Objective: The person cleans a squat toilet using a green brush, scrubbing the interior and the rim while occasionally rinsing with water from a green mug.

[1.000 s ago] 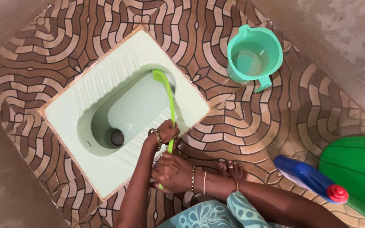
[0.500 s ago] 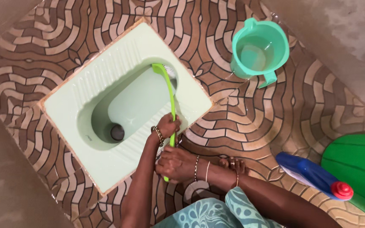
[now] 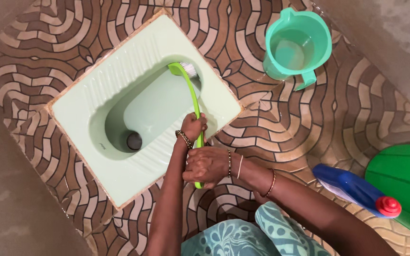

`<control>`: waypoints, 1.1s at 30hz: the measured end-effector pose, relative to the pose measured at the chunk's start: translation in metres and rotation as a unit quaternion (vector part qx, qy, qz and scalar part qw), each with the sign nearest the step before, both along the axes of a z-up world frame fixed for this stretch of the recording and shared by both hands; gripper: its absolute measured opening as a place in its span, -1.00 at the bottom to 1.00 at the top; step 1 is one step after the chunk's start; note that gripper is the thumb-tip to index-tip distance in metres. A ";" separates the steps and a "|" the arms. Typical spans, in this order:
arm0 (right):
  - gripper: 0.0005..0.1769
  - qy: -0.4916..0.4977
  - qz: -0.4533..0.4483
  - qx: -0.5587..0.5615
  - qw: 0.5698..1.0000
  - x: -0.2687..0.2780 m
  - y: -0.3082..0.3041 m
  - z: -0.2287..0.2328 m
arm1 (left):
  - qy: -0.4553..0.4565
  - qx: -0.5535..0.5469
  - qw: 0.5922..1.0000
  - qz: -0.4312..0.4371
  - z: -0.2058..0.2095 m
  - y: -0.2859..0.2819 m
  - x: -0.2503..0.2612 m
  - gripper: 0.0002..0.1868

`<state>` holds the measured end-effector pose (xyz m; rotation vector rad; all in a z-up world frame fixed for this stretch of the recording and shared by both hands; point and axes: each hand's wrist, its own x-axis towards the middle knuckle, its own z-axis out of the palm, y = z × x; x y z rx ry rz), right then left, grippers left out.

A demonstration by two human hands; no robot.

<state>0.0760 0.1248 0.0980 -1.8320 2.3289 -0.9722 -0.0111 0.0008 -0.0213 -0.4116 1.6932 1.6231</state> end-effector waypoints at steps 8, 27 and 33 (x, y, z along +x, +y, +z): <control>-0.67 0.002 -0.014 -0.072 0.997 0.001 0.018 -0.010 | 0.028 -0.019 0.999 0.023 -0.009 0.016 0.000 -0.84; -0.71 -0.301 -0.474 -0.296 0.773 -0.014 0.089 0.051 | 0.036 0.114 0.921 0.370 -0.052 0.044 -0.080 -0.76; -0.71 -0.272 -0.495 -0.198 0.801 -0.018 0.093 0.056 | -0.006 0.090 0.960 0.264 -0.036 0.042 -0.078 -0.79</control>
